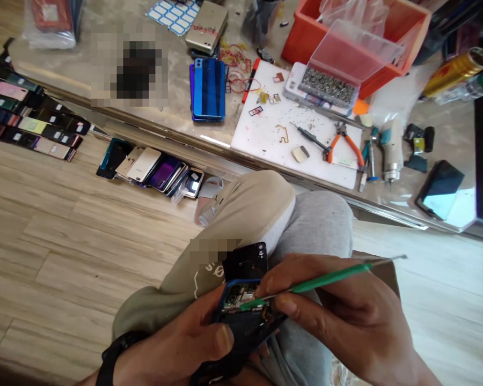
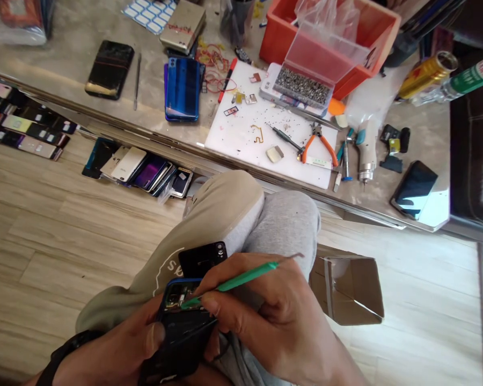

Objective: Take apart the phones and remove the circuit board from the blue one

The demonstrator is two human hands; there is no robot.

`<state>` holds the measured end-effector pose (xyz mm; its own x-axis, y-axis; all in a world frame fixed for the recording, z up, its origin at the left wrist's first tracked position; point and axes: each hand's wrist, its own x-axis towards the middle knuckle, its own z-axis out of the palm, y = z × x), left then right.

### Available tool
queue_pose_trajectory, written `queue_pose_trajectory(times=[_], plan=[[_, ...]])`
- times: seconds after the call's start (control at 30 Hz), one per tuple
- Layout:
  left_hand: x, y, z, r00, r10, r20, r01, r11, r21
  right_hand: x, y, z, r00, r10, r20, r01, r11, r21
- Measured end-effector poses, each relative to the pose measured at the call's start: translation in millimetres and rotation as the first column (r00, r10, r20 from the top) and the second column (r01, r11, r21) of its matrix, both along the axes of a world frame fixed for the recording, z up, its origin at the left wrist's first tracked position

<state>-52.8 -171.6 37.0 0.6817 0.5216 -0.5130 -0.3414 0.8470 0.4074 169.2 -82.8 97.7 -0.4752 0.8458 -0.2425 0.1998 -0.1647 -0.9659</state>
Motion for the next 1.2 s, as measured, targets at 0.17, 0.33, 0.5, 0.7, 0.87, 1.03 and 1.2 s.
queue_pose_trajectory(times=[0.17, 0.33, 0.5, 0.7, 0.87, 1.03, 1.2], plan=[[7, 11, 8.5, 0.998, 0.031, 0.051, -0.031, 1.0, 0.006, -11, 0, 7.6, 0.991, -0.035, 0.131, 0.049, 0.993, -0.103], [7, 9, 6.6, 0.996, 0.055, 0.071, -0.051, 0.997, -0.056, -12, -1, 6.6, 0.988, -0.043, 0.151, 0.068, 0.984, -0.165], [5, 2, 0.9, 0.998, 0.043, 0.046, -0.041, 0.998, -0.046, 1, -7, 0.0, 0.995, -0.096, 0.033, 0.1, 0.985, -0.141], [4, 1, 1.0, 0.997, 0.033, 0.074, -0.028, 0.998, -0.059, 2, -10, -3.7, 0.996, -0.076, -0.039, 0.067, 0.979, -0.192], [4, 1, 0.9, 0.999, 0.022, 0.049, -0.019, 0.998, -0.067, 4, -11, -5.4, 0.997, -0.04, -0.069, 0.025, 0.977, -0.21], [3, 0, -2.0, 0.999, 0.021, 0.043, -0.02, 0.999, -0.027, 5, -11, -5.7, 0.998, -0.039, -0.045, 0.033, 0.992, -0.125], [0, -6, -7.8, 0.999, 0.014, 0.044, -0.013, 1.0, -0.027, 6, -9, -3.1, 0.997, 0.022, -0.071, -0.029, 0.994, -0.103]])
